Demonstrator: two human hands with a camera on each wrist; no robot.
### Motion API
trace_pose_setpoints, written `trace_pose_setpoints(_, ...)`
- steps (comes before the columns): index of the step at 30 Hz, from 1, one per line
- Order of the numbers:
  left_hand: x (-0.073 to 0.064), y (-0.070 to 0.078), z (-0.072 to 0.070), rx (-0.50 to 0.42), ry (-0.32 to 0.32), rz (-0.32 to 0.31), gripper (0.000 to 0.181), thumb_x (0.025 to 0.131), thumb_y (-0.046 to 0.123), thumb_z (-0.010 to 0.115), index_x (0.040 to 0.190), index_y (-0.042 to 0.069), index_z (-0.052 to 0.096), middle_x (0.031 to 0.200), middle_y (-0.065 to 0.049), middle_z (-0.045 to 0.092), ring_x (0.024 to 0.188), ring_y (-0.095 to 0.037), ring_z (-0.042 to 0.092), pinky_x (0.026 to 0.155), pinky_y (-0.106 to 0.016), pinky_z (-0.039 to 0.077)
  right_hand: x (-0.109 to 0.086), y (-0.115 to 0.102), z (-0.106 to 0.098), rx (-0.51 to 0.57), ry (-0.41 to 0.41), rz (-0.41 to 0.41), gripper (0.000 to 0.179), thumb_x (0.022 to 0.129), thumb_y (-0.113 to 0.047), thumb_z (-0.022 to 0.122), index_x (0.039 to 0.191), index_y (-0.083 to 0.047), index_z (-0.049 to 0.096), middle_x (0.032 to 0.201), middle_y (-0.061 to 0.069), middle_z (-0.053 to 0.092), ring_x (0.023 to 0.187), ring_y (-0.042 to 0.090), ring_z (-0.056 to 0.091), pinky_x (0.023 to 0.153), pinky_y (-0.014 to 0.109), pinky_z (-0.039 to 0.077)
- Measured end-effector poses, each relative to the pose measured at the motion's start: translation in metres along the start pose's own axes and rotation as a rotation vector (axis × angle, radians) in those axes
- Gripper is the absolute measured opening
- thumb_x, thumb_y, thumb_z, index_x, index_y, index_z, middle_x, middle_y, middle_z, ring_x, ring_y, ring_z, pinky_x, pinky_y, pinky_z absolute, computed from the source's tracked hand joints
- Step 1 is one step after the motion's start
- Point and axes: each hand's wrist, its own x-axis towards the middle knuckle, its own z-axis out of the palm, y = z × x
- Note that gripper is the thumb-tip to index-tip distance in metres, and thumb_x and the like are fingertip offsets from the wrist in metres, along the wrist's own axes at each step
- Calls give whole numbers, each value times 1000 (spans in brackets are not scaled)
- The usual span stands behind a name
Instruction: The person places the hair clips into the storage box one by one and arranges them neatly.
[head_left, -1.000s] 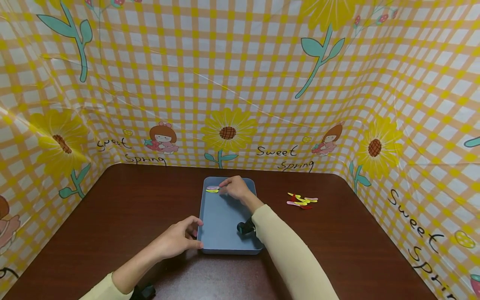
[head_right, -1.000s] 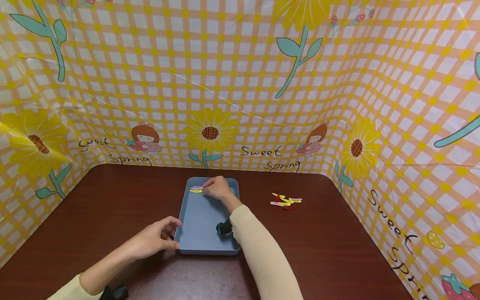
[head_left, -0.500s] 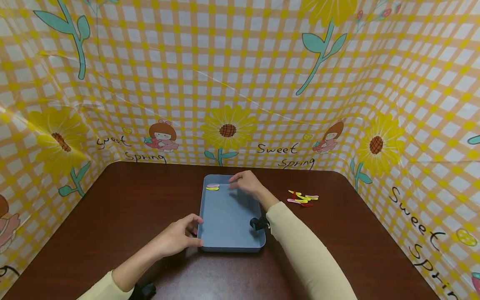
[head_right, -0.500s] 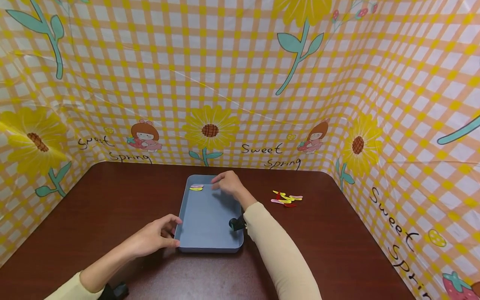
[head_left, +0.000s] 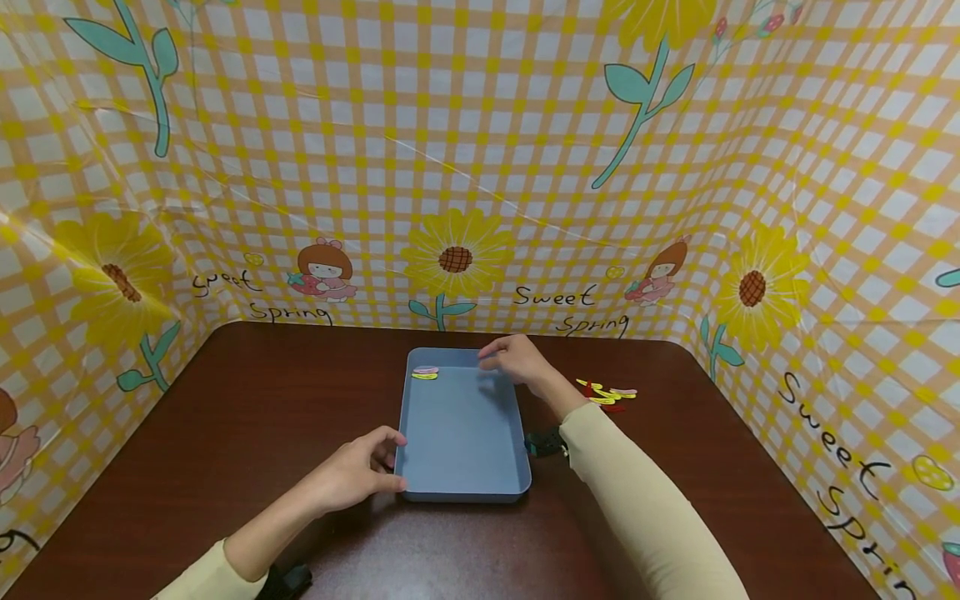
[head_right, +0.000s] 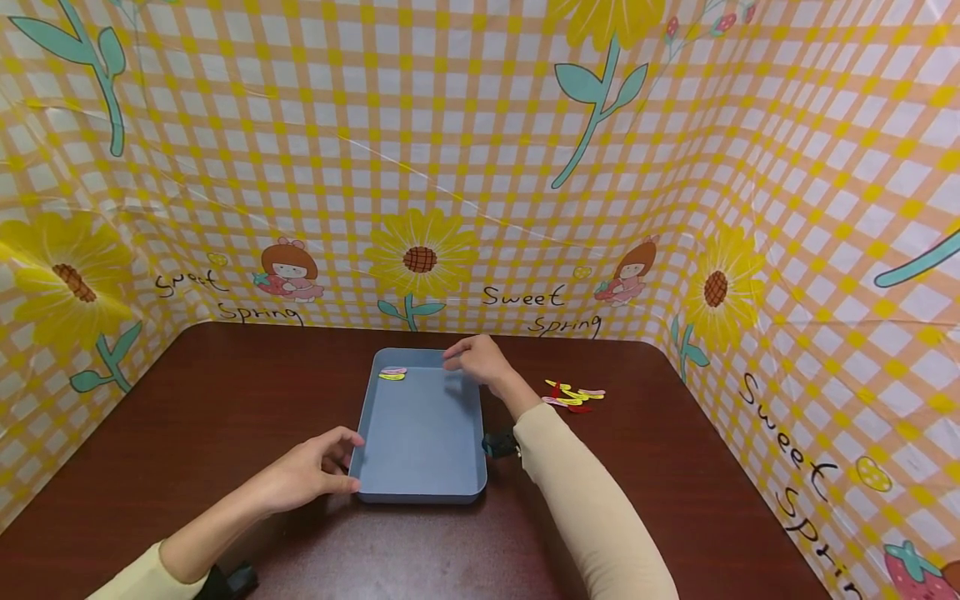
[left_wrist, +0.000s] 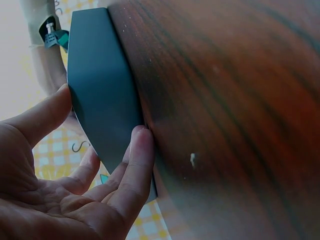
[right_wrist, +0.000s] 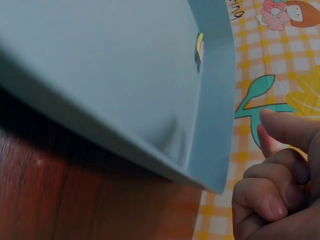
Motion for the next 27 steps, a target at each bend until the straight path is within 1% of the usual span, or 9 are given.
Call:
trace_pose_setpoints(3, 0, 0, 0, 5, 3, -2, 52, 83, 17, 83, 127, 7, 58, 102, -10, 64, 87, -18, 62, 72, -35, 50, -3, 2, -6, 1, -5, -2, 29, 95, -17, 70, 121, -4, 71, 47, -8, 38, 40, 10, 19, 43, 27, 25)
trace_pose_setpoints(6, 0, 0, 1, 6, 3, -6, 52, 83, 17, 83, 127, 8, 58, 103, -9, 64, 87, -17, 62, 72, -35, 50, -6, 4, -13, 8, -9, -4, 30, 96, -17, 69, 122, -3, 70, 46, -6, 33, 40, 11, 19, 43, 28, 24)
trace_pose_setpoints(9, 1, 0, 1, 2, 3, -8, 52, 83, 17, 83, 127, 8, 58, 103, -9, 63, 86, -17, 63, 71, -35, 50, -10, 6, -19, 11, -8, -3, 30, 96, -17, 68, 122, -3, 70, 46, -6, 33, 40, 11, 20, 44, 28, 24)
trace_pose_setpoints(11, 1, 0, 1, 1, 2, -4, 52, 83, 17, 83, 127, 8, 58, 103, -10, 63, 86, -17, 63, 71, -35, 49, -13, 7, -23, 6, -4, 2, 29, 96, -18, 69, 121, -4, 70, 46, -6, 35, 40, 11, 20, 45, 28, 25)
trace_pose_setpoints(13, 1, -1, 1, 1, 2, -4, 52, 83, 17, 83, 127, 8, 58, 103, -10, 63, 86, -17, 63, 71, -35, 49, -17, 7, -27, 4, 2, 6, 27, 95, -19, 69, 119, -6, 71, 48, -6, 39, 40, 11, 21, 45, 29, 26)
trace_pose_setpoints(17, 0, -1, 1, 0, 6, -12, 52, 82, 17, 84, 127, 8, 58, 104, -10, 63, 87, -18, 63, 72, -35, 50, -24, 10, -34, 17, 7, 4, 24, 95, -19, 70, 117, -8, 72, 50, -5, 42, 41, 11, 21, 47, 30, 27)
trace_pose_setpoints(22, -1, 0, 1, 0, 13, -20, 52, 82, 17, 84, 126, 9, 58, 104, -10, 62, 88, -18, 62, 73, -35, 49, -30, 19, -42, 36, 11, 13, 28, 95, -17, 69, 120, -4, 69, 47, -7, 34, 40, 10, 20, 46, 29, 26)
trace_pose_setpoints(27, -2, 1, 1, -4, 9, -13, 52, 82, 17, 84, 127, 8, 58, 105, -10, 62, 88, -18, 62, 73, -36, 49, -37, 27, -52, 22, 14, 20, 31, 96, -18, 68, 123, -2, 66, 47, -9, 33, 40, 8, 20, 45, 28, 25)
